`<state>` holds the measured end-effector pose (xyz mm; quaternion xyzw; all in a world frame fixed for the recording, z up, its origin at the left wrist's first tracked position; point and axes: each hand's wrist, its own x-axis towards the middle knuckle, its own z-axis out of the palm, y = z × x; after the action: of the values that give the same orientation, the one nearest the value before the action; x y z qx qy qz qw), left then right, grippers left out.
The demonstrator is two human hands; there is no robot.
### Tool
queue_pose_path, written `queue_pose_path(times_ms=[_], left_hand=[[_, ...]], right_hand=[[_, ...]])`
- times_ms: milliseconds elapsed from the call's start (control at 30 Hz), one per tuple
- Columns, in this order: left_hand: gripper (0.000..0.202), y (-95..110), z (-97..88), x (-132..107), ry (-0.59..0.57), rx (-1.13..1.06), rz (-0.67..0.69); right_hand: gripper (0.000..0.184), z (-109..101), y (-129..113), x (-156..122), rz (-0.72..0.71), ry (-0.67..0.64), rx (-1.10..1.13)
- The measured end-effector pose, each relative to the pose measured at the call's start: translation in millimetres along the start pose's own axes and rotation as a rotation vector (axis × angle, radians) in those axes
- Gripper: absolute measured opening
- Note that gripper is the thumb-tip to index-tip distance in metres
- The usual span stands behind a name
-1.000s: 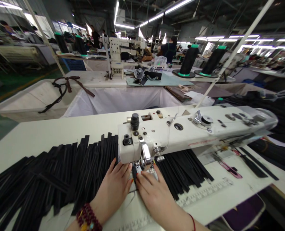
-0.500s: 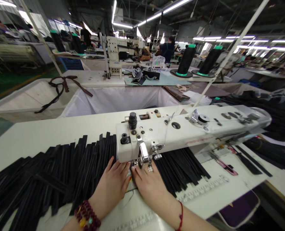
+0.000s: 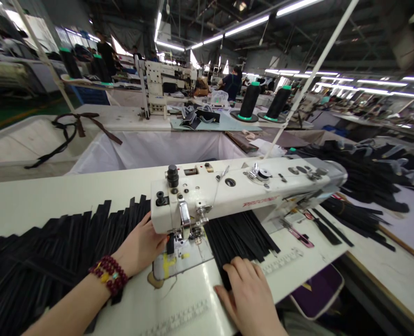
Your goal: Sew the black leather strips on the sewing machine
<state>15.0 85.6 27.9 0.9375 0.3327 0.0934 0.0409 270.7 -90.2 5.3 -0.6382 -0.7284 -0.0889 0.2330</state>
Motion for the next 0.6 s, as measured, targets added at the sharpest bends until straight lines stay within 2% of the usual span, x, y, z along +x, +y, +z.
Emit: queue_pose_path(times_ms=[67,200,300,400,467,600], left_hand=[[0.030,-3.0,-2.9,-11.7,0.003,-0.004,0.016],[0.033,-9.4,-2.3,-49.5,0.117,0.113,0.035],[0.033,1.3,2.3,-68.4,0.165,0.186,0.071],[0.035,27.0,9.7,-65.6,0.143,0.148,0.113],[0.035,41.1,15.5,-55.0,0.109,0.124,0.073],[0.033,43.7,20.5,-38.8,0.068,0.149,-0.101]], right_hand=[[0.003,3.0,5.9,-2.5,0.003,-0.003,-0.082],[0.017,13.8,6.0,4.4,-0.038,0.024,-0.204],[0.020,17.4,4.9,9.6,-0.044,0.062,-0.229],[0.022,14.3,7.7,7.7,-0.043,0.092,-0.218],[0.023,8.5,11.4,1.4,-0.045,0.141,-0.200],[0.020,-4.9,13.2,-22.2,-0.098,0.296,-0.083]])
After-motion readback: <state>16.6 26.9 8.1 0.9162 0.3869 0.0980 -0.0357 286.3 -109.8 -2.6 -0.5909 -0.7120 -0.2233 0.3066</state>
